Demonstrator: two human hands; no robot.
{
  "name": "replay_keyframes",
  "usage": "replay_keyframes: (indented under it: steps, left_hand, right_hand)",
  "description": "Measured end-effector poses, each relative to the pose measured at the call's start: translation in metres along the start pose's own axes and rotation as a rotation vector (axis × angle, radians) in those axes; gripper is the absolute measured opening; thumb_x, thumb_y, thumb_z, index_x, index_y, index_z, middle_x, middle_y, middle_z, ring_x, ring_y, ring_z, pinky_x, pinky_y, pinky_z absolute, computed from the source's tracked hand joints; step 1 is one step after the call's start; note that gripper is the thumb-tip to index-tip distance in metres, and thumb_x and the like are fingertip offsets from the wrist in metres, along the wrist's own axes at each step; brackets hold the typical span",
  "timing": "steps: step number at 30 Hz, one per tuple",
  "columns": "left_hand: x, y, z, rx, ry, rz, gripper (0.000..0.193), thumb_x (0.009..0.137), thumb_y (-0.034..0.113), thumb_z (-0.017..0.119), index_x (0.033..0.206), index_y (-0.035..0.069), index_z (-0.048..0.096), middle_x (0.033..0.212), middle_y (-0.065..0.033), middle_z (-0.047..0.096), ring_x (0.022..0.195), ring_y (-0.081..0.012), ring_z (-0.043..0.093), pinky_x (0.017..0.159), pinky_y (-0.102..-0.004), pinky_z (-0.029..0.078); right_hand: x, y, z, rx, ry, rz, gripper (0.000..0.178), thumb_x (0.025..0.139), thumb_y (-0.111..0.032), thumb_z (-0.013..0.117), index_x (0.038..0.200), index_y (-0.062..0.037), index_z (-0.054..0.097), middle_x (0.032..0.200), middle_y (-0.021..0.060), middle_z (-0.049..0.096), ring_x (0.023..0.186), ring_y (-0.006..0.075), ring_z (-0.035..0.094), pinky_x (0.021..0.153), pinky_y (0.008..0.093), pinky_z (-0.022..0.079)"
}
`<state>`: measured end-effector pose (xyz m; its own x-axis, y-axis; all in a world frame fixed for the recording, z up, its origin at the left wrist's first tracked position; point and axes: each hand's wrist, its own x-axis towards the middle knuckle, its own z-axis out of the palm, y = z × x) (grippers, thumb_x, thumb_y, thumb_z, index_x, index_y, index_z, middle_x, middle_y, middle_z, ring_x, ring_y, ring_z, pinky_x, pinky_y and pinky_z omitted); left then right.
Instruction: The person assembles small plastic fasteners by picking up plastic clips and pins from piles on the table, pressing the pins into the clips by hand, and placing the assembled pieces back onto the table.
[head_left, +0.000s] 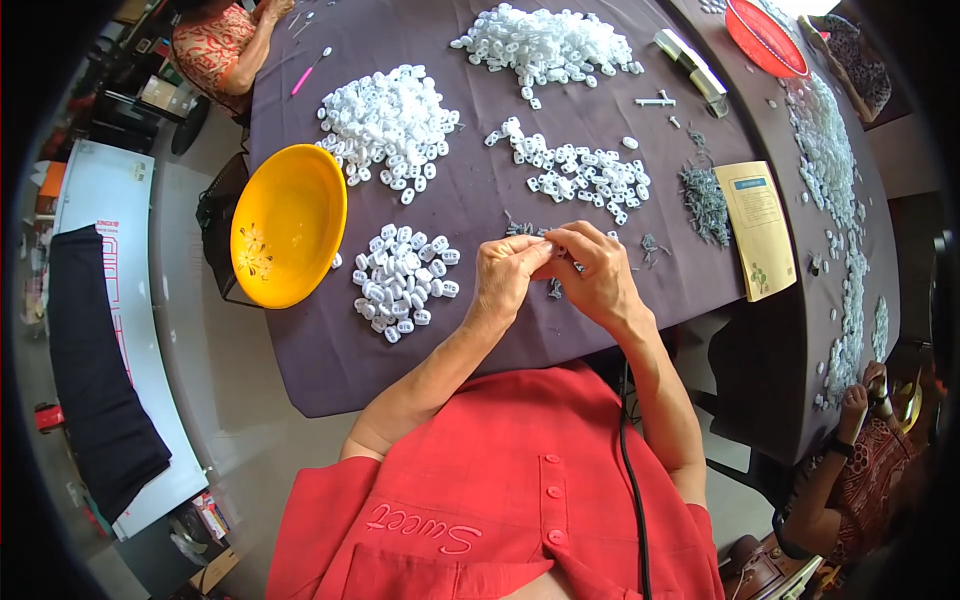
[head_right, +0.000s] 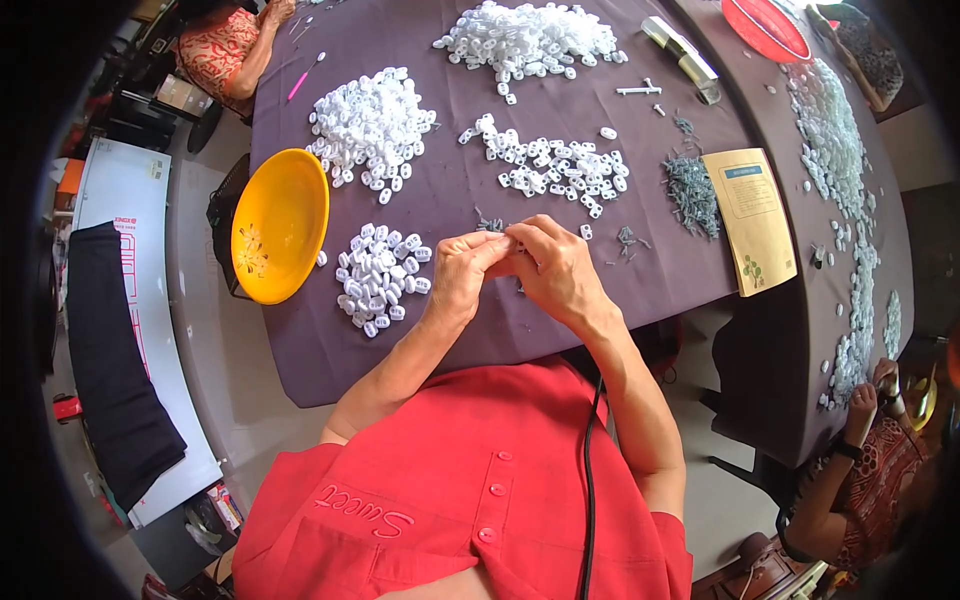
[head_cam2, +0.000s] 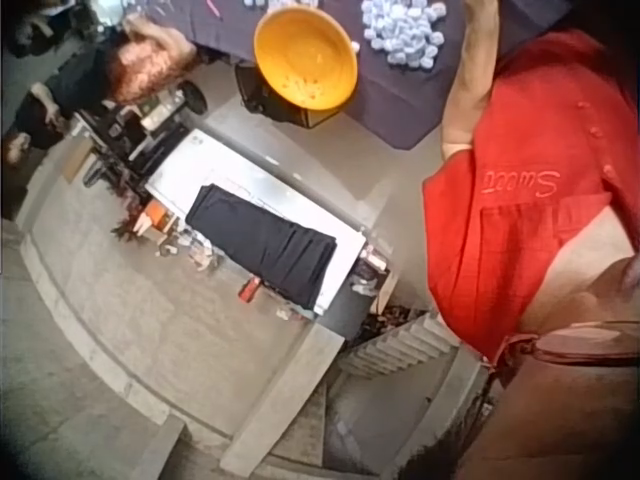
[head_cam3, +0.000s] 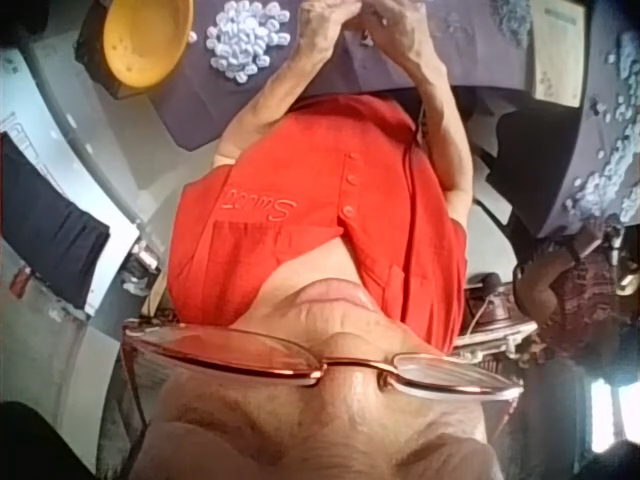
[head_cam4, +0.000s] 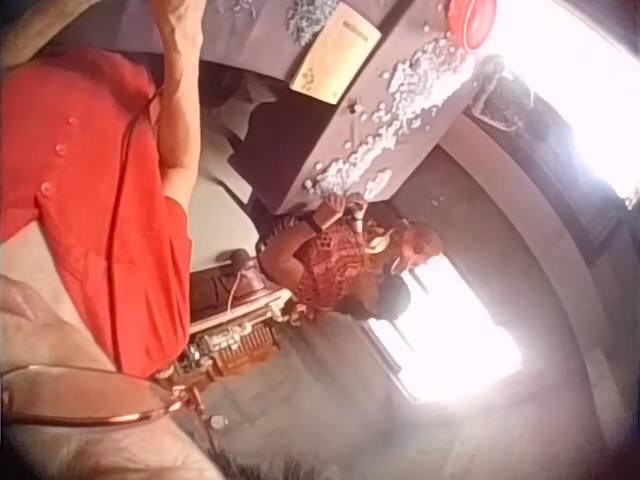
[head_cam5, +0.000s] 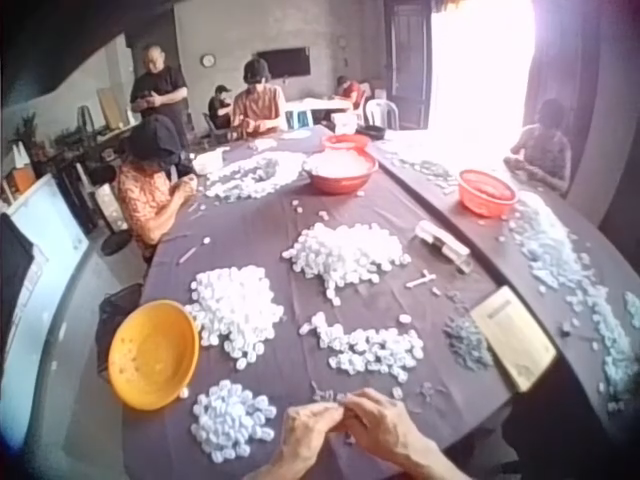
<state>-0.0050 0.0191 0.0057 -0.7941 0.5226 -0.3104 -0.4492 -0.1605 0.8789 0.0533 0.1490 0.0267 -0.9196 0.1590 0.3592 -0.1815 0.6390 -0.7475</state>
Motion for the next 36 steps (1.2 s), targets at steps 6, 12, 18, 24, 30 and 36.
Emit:
replay_keyframes:
  steps: [6,12,18,24,30,36]
  left_hand:
    - [-0.002,0.008,-0.006,-0.017,-0.083,-0.148,0.019,0.088,0.012,0.057,0.092,-0.004,0.065,0.085,-0.0078,0.066,0.075,-0.0129,0.064,0.071,-0.0253,0.053]
    - [-0.002,-0.004,-0.008,0.112,-0.088,-0.025,0.022,0.091,0.014,0.053,0.094,-0.005,0.064,0.084,-0.0074,0.066,0.074,-0.012,0.063,0.068,-0.0249,0.054]
    - [-0.004,-0.004,-0.003,0.157,0.019,0.06,0.021,0.091,0.013,0.053,0.091,-0.004,0.065,0.082,-0.0059,0.065,0.071,-0.0099,0.062,0.065,-0.0226,0.053]
    - [0.001,-0.011,-0.012,0.277,-0.011,0.076,0.021,0.091,0.014,0.055,0.09,-0.004,0.066,0.079,-0.0038,0.065,0.069,-0.0082,0.061,0.062,-0.0209,0.052]
    - [-0.003,-0.022,-0.015,0.29,0.035,0.104,0.02,0.089,0.013,0.057,0.086,-0.004,0.068,0.076,-0.0015,0.065,0.069,-0.0045,0.058,0.06,-0.0186,0.049]
    - [-0.01,-0.019,-0.025,0.189,0.039,0.04,0.019,0.089,0.011,0.056,0.089,-0.005,0.067,0.078,-0.003,0.066,0.07,-0.0062,0.06,0.064,-0.0198,0.049]
  right_hand:
    - [-0.003,0.006,0.0,0.068,-0.058,0.035,0.019,0.074,-0.001,0.062,0.092,0.0008,0.062,0.086,0.0119,0.062,0.071,0.026,0.063,0.061,0.0319,0.052]
    - [-0.005,0.003,0.003,0.092,-0.068,0.061,0.018,0.075,-0.002,0.062,0.093,0.0002,0.062,0.087,0.0123,0.061,0.072,0.0283,0.062,0.062,0.0331,0.051]
    - [-0.01,0.0,0.016,0.017,0.077,0.013,0.026,0.071,0.0,0.064,0.097,0.0002,0.06,0.092,0.0129,0.059,0.074,0.0281,0.062,0.063,0.0339,0.051]
    - [-0.013,0.004,0.019,-0.018,0.082,0.029,0.027,0.072,0.0,0.063,0.098,-0.0012,0.058,0.09,0.0123,0.058,0.071,0.0287,0.062,0.06,0.0346,0.052]
    - [-0.018,0.007,0.023,-0.118,0.039,-0.026,0.021,0.075,-0.005,0.062,0.095,-0.0038,0.057,0.085,0.0122,0.058,0.069,0.0313,0.061,0.057,0.0374,0.051]
    - [-0.018,-0.001,0.03,-0.163,-0.039,-0.024,0.018,0.077,-0.005,0.061,0.094,-0.0041,0.057,0.08,0.012,0.057,0.067,0.0315,0.06,0.055,0.0377,0.05]
